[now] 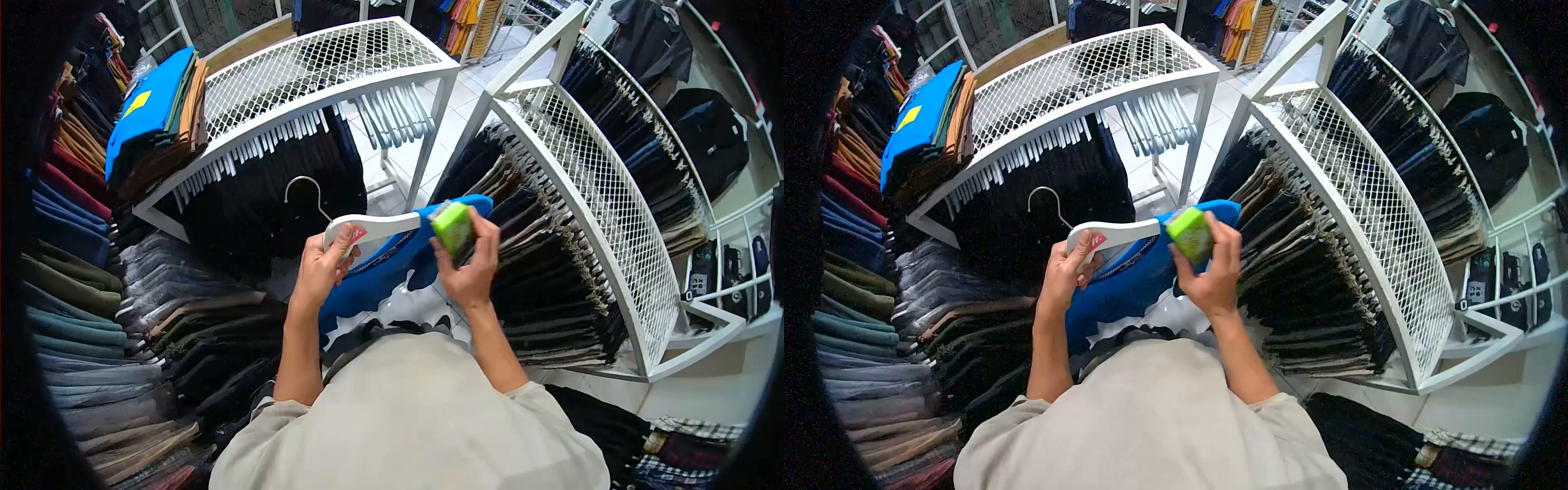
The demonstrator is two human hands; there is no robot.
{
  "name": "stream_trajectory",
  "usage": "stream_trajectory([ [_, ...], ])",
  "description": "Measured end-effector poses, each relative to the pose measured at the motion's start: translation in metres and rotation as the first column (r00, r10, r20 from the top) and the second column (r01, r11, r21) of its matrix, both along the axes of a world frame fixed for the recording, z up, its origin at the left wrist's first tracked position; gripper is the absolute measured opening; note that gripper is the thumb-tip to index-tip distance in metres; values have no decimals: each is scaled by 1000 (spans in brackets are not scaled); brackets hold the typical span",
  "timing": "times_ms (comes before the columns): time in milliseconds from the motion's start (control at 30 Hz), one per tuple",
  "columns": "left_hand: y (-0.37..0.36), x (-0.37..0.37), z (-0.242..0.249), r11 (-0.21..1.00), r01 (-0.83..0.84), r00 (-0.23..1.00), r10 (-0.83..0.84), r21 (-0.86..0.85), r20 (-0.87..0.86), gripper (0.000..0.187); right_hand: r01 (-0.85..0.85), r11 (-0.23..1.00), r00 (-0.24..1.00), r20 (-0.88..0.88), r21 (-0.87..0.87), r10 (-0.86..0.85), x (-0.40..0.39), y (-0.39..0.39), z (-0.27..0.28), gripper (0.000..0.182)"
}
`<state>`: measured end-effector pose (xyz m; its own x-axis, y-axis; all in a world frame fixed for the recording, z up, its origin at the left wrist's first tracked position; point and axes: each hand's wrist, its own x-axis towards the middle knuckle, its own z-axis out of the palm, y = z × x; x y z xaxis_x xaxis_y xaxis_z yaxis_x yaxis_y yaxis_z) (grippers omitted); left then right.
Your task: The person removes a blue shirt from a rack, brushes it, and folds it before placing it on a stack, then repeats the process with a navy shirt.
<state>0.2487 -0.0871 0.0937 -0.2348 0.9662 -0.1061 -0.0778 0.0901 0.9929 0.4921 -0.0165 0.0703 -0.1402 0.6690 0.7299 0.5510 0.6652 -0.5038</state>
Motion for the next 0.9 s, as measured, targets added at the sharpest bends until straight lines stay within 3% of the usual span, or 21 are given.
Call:
stream_trajectory([
  [67, -2, -3, -1, 1000, 13, 1000, -13, 11, 20, 55, 22, 1000, 999, 38, 15, -23, 3, 7, -7, 67],
  [100, -3, -5, -1, 1000, 10, 1000, -10, 11, 21, 55, 52, 999, 998, -27, -15, -53, 11, 15, -8, 67],
  [167, -7, -8, -2, 997, -70, 997, 70, 28, -10, 54, 322, 940, 937, -102, -109, -333, 29, 39, -37, 63],
  [233, -11, -11, -4, 996, -67, 998, 67, 60, 1, 53, 410, 889, 896, -89, -205, -434, 46, 43, -39, 63],
  [367, -15, -3, 2, 996, -52, 997, 56, 72, -57, 49, 212, 972, 970, -102, -98, -222, 27, 13, -7, 63],
  [400, -13, 0, 2, 994, -38, 993, 50, 103, -111, 47, 65, 980, 982, -162, -190, -97, 15, -1, 10, 64],
  [433, -11, 2, 2, 991, -21, 985, 44, 135, -167, 44, 27, 998, 998, -46, -64, -30, 11, -1, 8, 67],
  [500, -10, 0, 1, 993, 27, 979, -2, 118, -206, 41, -4, 1000, 1000, 7, 0, 4, 1, 2, 5, 69],
  [533, -10, 0, 2, 990, 22, 972, 12, 142, -234, 40, 21, 1000, 999, -31, -23, -21, 5, 9, -2, 68],
  [667, -11, -4, 2, 977, -49, 963, 101, 206, -249, 30, 380, 882, 910, -56, -278, -410, 40, 43, -37, 61],
  [700, -11, -5, 2, 969, -65, 955, 129, 237, -267, 25, 412, 890, 903, -47, -195, -428, 47, 43, -37, 61],
  [767, -8, -2, 2, 962, -53, 931, 144, 267, -336, 22, 318, 932, 932, -121, -172, -340, 44, 31, -19, 63],
  [900, -5, 4, -2, 946, 25, 841, 155, 324, -519, 18, 1, 994, 998, -69, -109, -8, 9, 0, 28, 72],
])
